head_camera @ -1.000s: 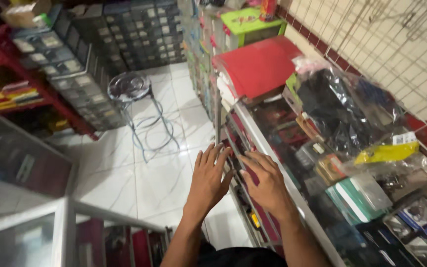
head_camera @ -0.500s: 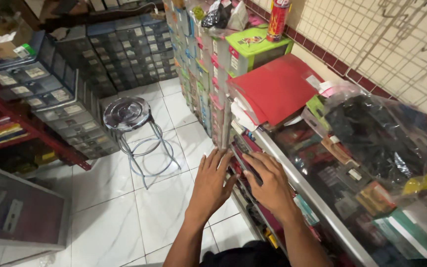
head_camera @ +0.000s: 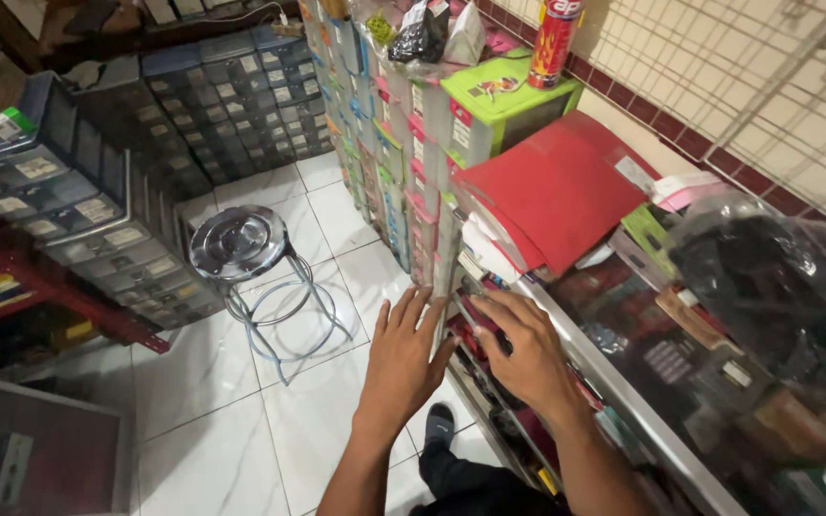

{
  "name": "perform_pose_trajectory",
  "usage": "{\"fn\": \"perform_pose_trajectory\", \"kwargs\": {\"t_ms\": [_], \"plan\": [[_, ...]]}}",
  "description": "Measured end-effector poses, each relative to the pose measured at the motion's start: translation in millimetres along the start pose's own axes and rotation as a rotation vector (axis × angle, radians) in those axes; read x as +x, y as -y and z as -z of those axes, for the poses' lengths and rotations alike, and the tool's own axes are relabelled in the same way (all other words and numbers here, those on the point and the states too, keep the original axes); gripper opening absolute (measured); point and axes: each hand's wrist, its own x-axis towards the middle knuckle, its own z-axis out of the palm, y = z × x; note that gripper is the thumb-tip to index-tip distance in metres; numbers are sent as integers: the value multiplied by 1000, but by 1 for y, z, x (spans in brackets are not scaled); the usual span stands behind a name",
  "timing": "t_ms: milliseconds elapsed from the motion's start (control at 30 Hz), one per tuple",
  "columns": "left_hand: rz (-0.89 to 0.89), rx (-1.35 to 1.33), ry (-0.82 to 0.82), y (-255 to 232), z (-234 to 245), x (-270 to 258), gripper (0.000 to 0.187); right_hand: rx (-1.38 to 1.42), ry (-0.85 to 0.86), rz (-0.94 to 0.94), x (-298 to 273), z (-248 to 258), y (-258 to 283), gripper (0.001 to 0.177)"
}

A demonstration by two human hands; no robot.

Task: The person takes packaged fidget spinners from a shelf, places them on a glass counter to align them, and then hangs them back onto metal display hooks.

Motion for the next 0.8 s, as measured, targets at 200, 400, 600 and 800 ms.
{"fn": "perform_pose_trajectory", "kwargs": {"t_ms": [200, 400, 600, 800], "plan": [[-21, 23, 12, 40, -8, 49, 56, -8, -4, -6, 49, -14, -20, 37], [-78, 38, 22, 66, -10, 108, 54, 102, -47, -30, 102, -25, -37, 36], [-141, 5, 25, 75, -24, 171, 53, 69, -73, -34, 143, -27, -67, 37], [-241, -54, 8, 70, -57, 217, 56, -43, -161, -30, 168, -22, -105, 40]]}}
